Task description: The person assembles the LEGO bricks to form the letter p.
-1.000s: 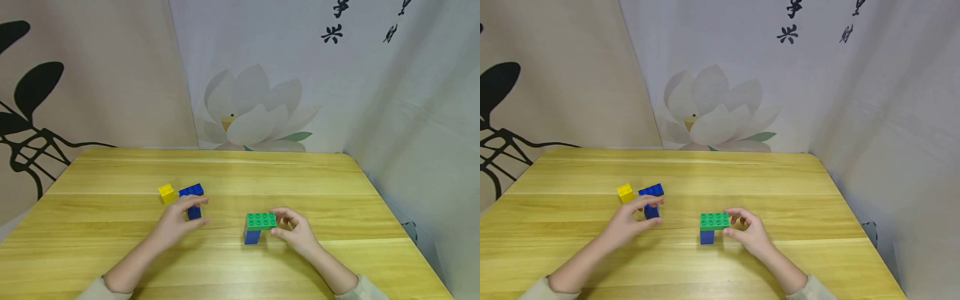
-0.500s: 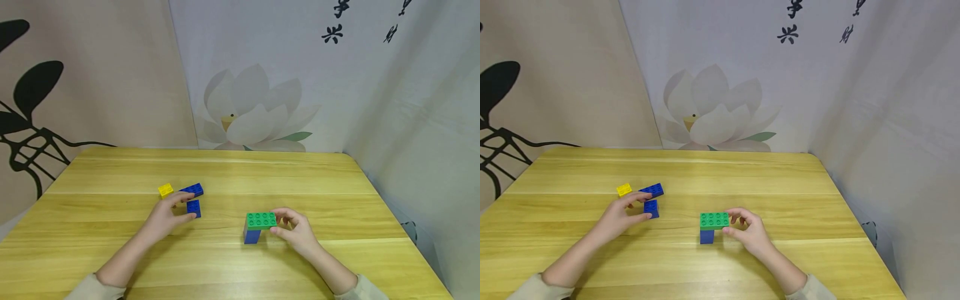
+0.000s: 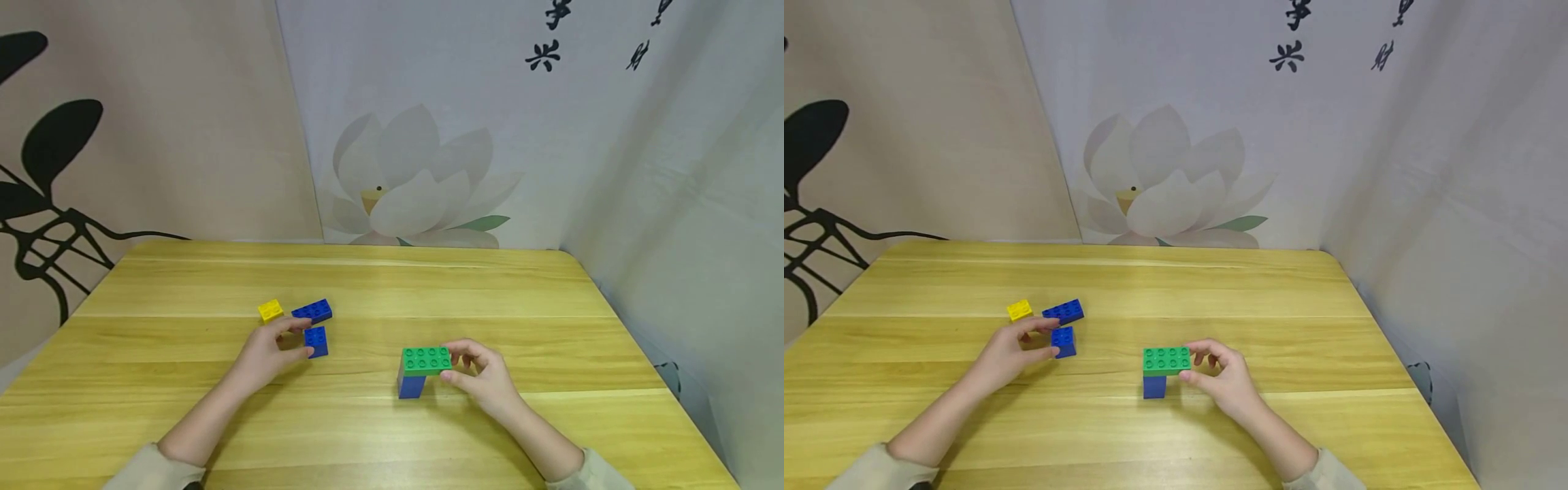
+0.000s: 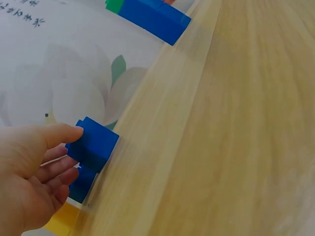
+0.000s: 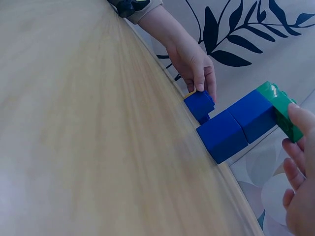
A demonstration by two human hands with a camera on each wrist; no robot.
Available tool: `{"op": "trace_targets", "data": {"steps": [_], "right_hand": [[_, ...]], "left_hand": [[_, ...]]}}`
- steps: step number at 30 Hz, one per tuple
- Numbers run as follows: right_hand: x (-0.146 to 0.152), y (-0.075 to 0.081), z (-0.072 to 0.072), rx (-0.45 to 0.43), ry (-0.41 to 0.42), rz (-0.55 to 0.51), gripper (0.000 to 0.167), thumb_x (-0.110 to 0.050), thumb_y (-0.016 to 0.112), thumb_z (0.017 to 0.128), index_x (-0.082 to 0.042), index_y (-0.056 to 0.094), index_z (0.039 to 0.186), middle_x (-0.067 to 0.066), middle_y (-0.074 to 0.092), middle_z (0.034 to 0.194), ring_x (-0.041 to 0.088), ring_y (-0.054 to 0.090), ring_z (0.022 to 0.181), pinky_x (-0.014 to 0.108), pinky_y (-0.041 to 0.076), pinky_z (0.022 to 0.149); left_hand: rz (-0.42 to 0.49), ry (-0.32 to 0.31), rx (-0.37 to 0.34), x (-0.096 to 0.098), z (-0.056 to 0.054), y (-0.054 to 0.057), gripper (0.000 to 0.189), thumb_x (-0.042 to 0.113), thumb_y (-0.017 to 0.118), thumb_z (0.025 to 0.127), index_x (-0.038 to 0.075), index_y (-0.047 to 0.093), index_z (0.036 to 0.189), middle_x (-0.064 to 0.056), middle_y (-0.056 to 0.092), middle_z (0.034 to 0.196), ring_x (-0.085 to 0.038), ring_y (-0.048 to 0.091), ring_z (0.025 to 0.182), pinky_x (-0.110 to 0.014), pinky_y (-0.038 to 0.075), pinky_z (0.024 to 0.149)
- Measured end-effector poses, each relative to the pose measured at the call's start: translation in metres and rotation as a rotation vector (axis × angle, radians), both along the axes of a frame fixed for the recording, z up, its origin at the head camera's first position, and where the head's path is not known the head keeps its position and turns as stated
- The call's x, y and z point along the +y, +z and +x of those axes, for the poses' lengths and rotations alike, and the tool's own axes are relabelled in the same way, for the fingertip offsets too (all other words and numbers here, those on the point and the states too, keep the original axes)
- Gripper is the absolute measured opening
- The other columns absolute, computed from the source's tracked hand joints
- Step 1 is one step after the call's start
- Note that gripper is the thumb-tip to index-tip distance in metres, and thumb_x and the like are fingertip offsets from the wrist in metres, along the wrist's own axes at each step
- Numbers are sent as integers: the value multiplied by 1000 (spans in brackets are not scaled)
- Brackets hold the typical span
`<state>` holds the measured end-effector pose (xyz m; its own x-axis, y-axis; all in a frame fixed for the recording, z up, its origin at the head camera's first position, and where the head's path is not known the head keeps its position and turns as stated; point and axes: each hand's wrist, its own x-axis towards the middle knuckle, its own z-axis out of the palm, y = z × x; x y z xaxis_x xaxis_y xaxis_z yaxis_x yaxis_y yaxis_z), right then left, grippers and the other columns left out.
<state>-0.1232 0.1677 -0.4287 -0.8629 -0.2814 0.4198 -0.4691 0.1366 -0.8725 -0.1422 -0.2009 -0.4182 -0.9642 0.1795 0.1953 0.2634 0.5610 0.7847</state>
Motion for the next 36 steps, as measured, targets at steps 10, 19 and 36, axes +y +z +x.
{"op": "trace_targets", "data": {"steps": [10,19,36], "right_hand": [[0,1,1,-13,-20,17,33,6,76,73,2,66,104,-1,62,86,20,49,77,31,38,68],[0,1,0,15,-17,21,33,8,76,73,3,66,103,-2,63,86,19,50,77,31,38,68],[-1,3,1,23,-28,20,34,8,77,71,4,66,103,-4,62,85,19,50,75,31,39,66]], "left_hand": [[-18,25,6,-1,-1,-4,36,11,76,82,2,67,116,-9,66,109,-24,57,96,-40,46,78],[-27,8,49,0,-1,-5,33,4,76,81,0,67,113,-5,65,100,-22,57,93,-42,46,80],[-4,14,121,9,5,7,33,3,78,78,3,69,110,1,64,97,-17,54,87,-34,43,77]]}}
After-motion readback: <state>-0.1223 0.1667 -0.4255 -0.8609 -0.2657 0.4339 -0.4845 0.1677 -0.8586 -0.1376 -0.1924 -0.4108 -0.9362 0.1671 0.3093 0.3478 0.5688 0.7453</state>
